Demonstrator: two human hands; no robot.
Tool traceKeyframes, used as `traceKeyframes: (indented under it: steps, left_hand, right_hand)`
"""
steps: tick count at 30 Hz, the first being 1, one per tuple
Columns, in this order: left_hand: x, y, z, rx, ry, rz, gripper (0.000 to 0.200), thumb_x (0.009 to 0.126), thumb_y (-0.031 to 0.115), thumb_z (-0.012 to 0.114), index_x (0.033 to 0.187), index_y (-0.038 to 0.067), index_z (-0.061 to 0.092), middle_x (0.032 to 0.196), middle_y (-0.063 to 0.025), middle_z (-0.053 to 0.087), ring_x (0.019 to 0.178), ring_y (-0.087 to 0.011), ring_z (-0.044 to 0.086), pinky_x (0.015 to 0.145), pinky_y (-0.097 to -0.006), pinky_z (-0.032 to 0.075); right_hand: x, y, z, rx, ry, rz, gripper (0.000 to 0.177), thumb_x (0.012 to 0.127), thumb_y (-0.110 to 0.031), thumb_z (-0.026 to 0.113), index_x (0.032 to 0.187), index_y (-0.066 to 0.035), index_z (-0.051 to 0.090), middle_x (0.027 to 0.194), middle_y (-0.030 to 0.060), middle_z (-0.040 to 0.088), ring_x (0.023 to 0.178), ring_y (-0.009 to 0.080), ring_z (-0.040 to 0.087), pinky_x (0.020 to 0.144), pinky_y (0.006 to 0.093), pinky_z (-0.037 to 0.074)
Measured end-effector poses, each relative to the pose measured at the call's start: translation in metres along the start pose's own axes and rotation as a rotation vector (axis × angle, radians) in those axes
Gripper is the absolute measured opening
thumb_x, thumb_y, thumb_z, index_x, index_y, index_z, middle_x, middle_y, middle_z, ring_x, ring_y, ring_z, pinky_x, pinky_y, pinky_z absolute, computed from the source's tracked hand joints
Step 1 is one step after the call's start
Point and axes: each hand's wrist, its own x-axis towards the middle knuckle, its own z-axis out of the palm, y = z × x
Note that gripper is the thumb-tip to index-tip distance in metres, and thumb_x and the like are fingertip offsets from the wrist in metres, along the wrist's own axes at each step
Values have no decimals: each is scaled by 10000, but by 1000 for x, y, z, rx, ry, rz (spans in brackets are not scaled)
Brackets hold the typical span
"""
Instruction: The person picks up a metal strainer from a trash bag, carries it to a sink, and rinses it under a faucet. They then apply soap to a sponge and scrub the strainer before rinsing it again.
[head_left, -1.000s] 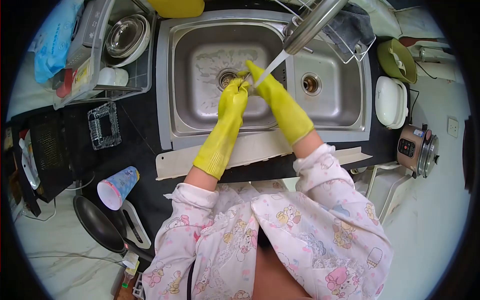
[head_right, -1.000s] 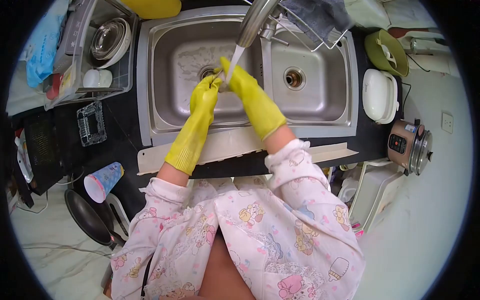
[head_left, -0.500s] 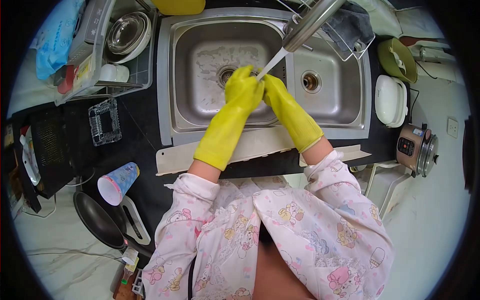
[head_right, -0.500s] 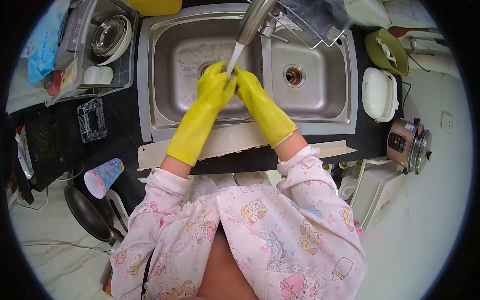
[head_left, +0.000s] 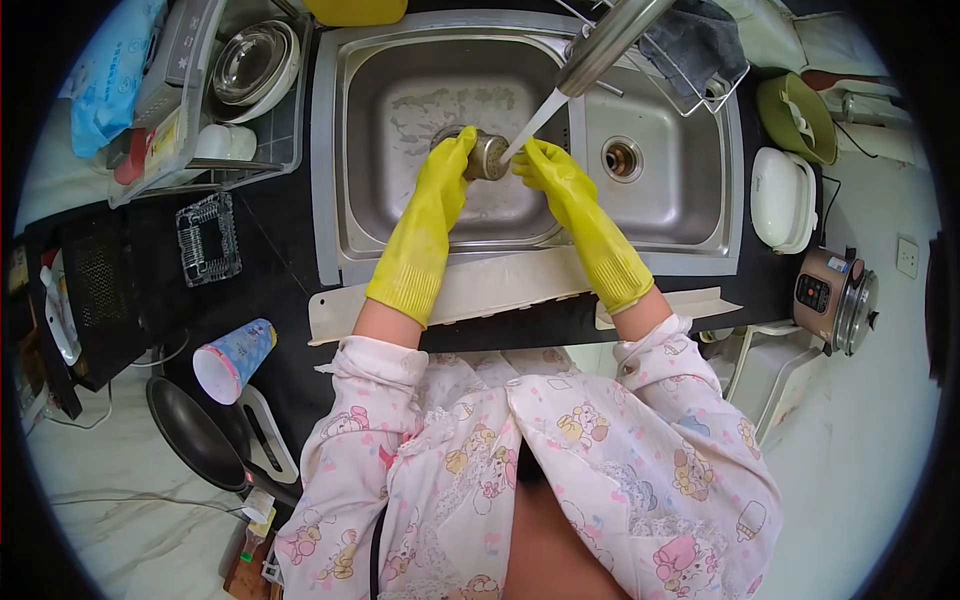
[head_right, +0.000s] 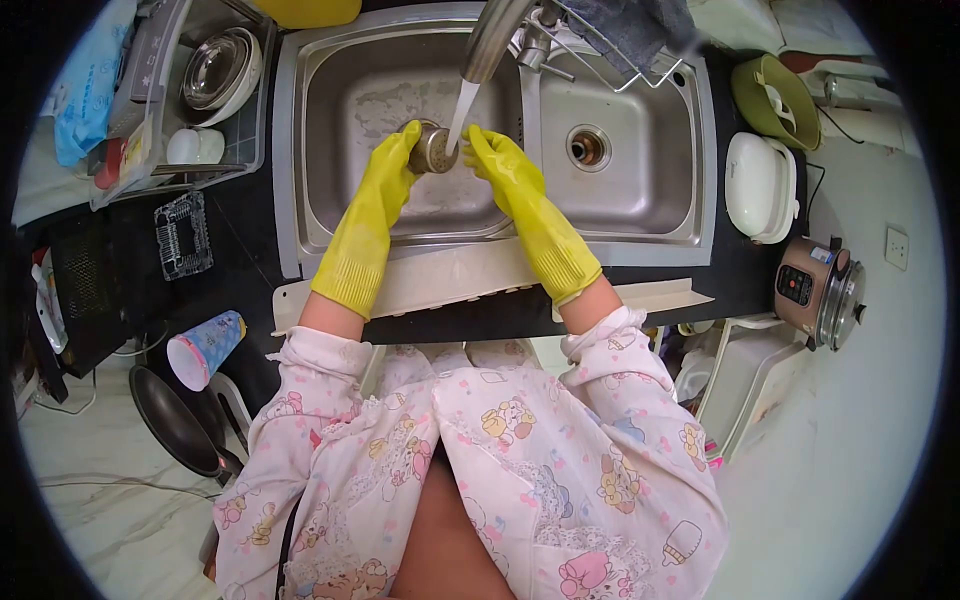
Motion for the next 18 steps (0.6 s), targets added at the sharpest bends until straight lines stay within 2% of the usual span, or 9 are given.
traceKeyframes:
  steps: [3, 5, 7, 10, 12, 13, 14, 15, 18]
  left_hand:
    - [2, -8, 8, -267, 70, -156, 245, 941, 200, 527, 1080, 1, 563, 1033, -128, 619, 854, -189, 633, 744, -371, 544]
    - [11, -19, 12, -368, 162, -177, 233, 944, 190, 517, 1066, -2, 566, 1014, -137, 627, 853, -201, 636, 714, -385, 550]
    - [33, -49, -3, -468, 257, -201, 222, 946, 180, 508, 1051, -5, 570, 994, -146, 635, 851, -213, 639, 684, -399, 555]
    - [47, -71, -21, -498, 227, -183, 246, 939, 210, 525, 1076, 12, 577, 946, -102, 654, 840, -209, 641, 669, -385, 542]
    - [3, -23, 20, 371, 522, -103, 312, 918, 310, 554, 1013, 22, 629, 918, -90, 662, 798, -178, 619, 675, -308, 499]
    - [3, -22, 19, 368, 523, -102, 312, 918, 310, 554, 1013, 22, 629, 918, -90, 662, 798, -178, 619, 675, -308, 499]
    - [3, -21, 16, 680, 348, 177, 273, 886, 268, 576, 1056, 59, 616, 923, -91, 665, 804, -236, 624, 694, -339, 492]
    - [3, -20, 14, 980, 158, 457, 278, 854, 227, 598, 1099, 96, 603, 929, -93, 669, 811, -294, 629, 714, -370, 485]
    - [-9, -23, 49, 1274, 204, 471, 424, 818, 170, 567, 1233, 105, 512, 1174, -150, 553, 1109, -336, 474, 935, -418, 374]
  right_hand:
    - [-9, 2, 8, 178, -69, -128, 517, 930, -433, 511, 1275, -49, 492, 1154, 107, 591, 980, 220, 598, 893, 318, 452]
    - [-20, -10, 21, -272, 42, -227, 528, 918, -419, 533, 1308, -68, 473, 1188, 99, 575, 997, 210, 594, 895, 309, 445]
    - [12, 27, 21, -274, 90, -316, 500, 916, -359, 544, 1318, -74, 461, 1185, 123, 586, 1042, 203, 588, 909, 298, 437]
    - [-1, 14, 34, -713, 108, -582, 375, 893, -261, 567, 1221, -80, 550, 1081, 191, 628, 977, 299, 618, 821, 330, 467]
    - [-8, -5, 31, -741, 129, -546, 328, 886, -265, 577, 1152, -73, 589, 1000, 181, 646, 899, 320, 623, 781, 336, 477]
    - [-9, -11, 29, -767, 150, -510, 291, 879, -269, 586, 1082, -65, 628, 918, 171, 665, 821, 340, 628, 741, 342, 487]
    - [-7, -15, 30, -688, 225, -436, 235, 861, -276, 556, 860, -68, 665, 779, 167, 649, 778, 366, 624, 709, 400, 489]
    - [-4, -18, 30, -690, 220, -438, 235, 861, -276, 556, 860, -68, 665, 779, 167, 649, 778, 366, 624, 709, 400, 489]
    - [-3, -31, 38, -374, 264, -417, 263, 835, -309, 587, 881, -63, 667, 780, 146, 664, 761, 273, 658, 694, 350, 490]
